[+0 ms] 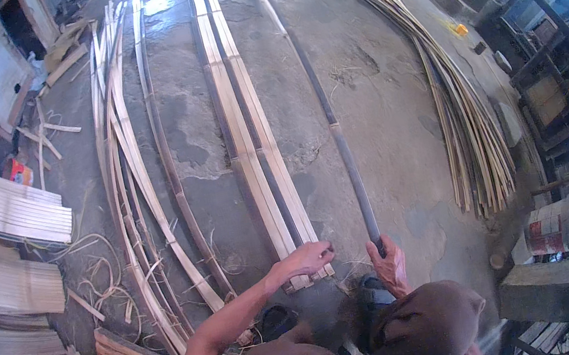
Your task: The person repeatedly picks up thin wooden strips from a pile on the floor, aligns them side-by-side, and places them into a growing stack. The person handles the strips one at a time, occasionally adjusting their position before adding them to the stack.
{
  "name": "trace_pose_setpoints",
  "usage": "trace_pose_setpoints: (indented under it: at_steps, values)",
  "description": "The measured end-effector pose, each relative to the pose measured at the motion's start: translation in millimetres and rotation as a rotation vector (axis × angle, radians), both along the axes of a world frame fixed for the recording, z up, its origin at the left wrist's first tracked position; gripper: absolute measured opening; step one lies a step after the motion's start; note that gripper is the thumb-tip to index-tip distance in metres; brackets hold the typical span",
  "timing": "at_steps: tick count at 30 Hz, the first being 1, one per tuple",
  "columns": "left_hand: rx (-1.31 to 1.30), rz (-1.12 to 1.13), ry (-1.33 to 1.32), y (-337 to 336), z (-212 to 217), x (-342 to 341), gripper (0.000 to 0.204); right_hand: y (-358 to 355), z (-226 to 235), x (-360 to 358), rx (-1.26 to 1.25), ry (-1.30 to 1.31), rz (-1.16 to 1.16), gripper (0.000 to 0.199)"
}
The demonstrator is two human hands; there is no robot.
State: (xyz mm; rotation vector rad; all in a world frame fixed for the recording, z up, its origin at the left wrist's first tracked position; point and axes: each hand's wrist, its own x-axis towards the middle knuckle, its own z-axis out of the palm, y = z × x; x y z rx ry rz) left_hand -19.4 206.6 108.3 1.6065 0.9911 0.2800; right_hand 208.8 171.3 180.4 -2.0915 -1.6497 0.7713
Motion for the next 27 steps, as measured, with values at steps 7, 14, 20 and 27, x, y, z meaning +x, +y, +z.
trace_pose_setpoints:
  at_steps: [7, 14, 20, 27]
  values:
    - [-0.022, 0.330, -0.148, -27, 1, -8, 0.031, 41, -75, 30, -0.067, 0.091, 0.065, 0.035]
    - [0.010, 0.459, 0.003, -73, -3, -40, 0.029, 90, -126, 67, 0.029, -0.072, 0.152, 0.040]
    - [0.100, 0.462, 0.156, -105, 8, -60, 0.024, 86, -108, 73, 0.079, -0.274, 0.115, 0.054]
    - [0.445, 0.387, 0.219, -63, -19, -24, 0.026, 86, -104, 88, -0.009, -0.092, 0.107, 0.046]
